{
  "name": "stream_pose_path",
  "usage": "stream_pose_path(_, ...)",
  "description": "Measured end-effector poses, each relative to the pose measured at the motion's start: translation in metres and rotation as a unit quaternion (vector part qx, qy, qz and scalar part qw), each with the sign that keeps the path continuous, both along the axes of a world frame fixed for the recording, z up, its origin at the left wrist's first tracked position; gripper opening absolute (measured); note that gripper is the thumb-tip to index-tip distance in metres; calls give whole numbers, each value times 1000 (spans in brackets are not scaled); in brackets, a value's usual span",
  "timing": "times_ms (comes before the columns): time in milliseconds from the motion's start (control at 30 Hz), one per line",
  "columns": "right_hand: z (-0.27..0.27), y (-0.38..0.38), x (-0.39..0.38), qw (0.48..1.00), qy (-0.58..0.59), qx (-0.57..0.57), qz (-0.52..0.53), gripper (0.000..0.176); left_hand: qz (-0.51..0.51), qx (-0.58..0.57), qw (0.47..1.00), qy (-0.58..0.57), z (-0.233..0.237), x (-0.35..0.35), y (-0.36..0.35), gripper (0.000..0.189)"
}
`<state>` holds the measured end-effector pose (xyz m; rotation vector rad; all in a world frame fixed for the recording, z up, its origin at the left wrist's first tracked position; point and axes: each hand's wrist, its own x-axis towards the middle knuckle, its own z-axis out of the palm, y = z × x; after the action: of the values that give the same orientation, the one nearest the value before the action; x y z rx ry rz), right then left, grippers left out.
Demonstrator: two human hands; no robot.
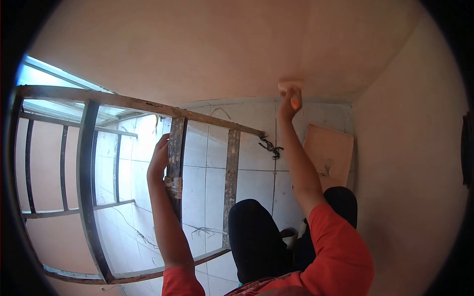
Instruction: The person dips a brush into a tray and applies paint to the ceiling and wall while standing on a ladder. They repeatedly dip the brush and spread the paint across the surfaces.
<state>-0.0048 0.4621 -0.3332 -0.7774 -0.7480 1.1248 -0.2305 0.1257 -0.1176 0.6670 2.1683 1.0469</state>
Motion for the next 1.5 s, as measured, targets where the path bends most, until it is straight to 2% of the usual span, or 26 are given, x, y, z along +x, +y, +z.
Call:
stream_pose_path(133,111,3,8,997,42,70,3,11,3,1,1000,-3,-4,1,0,28)
stream_pose_path(200,129,-3,10,974,-16,225,-1,14,14,-7,1000,-7,8,11,3,29)
stream_pose_path(300,64,8,-6,981,-40,188,-26,14,8,-23,999,20,4,7,0,27)
stream_pose_path(367,-13,-3,-9,993,-61,87,-50,12,-10,1,1000,18,-5,-7,-4,27)
stream_pose_path(433,-90,-13,2,993,-119,-6,2,9,-10,-2,1000,-5,-7,-7,-4,27)
stream_pose_path(467,-80,-24,8,993,-118,-2,0,9,-11,4,1000,-8,-8,-7,-4,27)
stream_pose_path(533,-33,-38,16,995,-13,-96,13,7,-10,4,1000,-16,-8,-7,-4,27)
stream_pose_path(567,-8,-31,10,996,-12,-91,15,7,-8,-3,1000,-27,-8,-8,-5,26)
stream_pose_path(633,49,-4,-6,997,45,43,-41,9,-12,6,1000,-21,-9,-7,-7,28)
stream_pose_path(700,134,19,-9,998,52,20,-1,10,7,-14,1000,-16,-5,-2,-2,32)
stream_pose_path(800,276,15,0,992,85,90,31,11,8,-14,1000,4,12,16,6,38)
stream_pose_path(867,335,9,7,987,107,118,36,12,-1,-17,1000,15,8,12,7,39)
stream_pose_path(900,354,10,7,978,97,183,35,14,-9,-28,999,27,10,12,7,40)
stream_pose_path(933,366,9,5,964,88,248,33,15,6,-31,999,27,14,16,8,42)
stream_pose_path(967,363,9,0,962,90,256,37,15,9,-23,999,28,12,13,7,42)
stream_pose_path(1000,342,13,-8,963,56,263,-8,14,4,-12,1000,18,6,9,6,42)
stream_pose_path(1100,228,36,-23,933,-93,330,-110,12,3,-1,1000,-6,14,17,7,42)
stream_pose_path(1167,173,20,-16,949,-160,266,-56,12,-1,4,1000,11,8,14,5,41)
stream_pose_path(1200,172,7,-11,948,-158,271,-53,12,2,9,1000,12,8,13,7,41)
stream_pose_path(1233,170,-8,-5,967,-137,213,-14,12,8,6,1000,1,9,14,7,41)
stream_pose_path(1267,171,-18,-2,981,-117,153,24,11,12,2,1000,-10,9,15,6,41)
stream_pose_path(1300,179,-20,-3,981,-117,155,23,11,11,4,1000,-10,9,14,5,41)
stream_pose_path(1367,209,-16,-4,990,-40,137,21,12,2,4,1000,2,4,9,6,39)
stream_pose_path(1500,339,19,-3,975,-62,209,43,12,2,36,999,-3,-10,0,6,37)
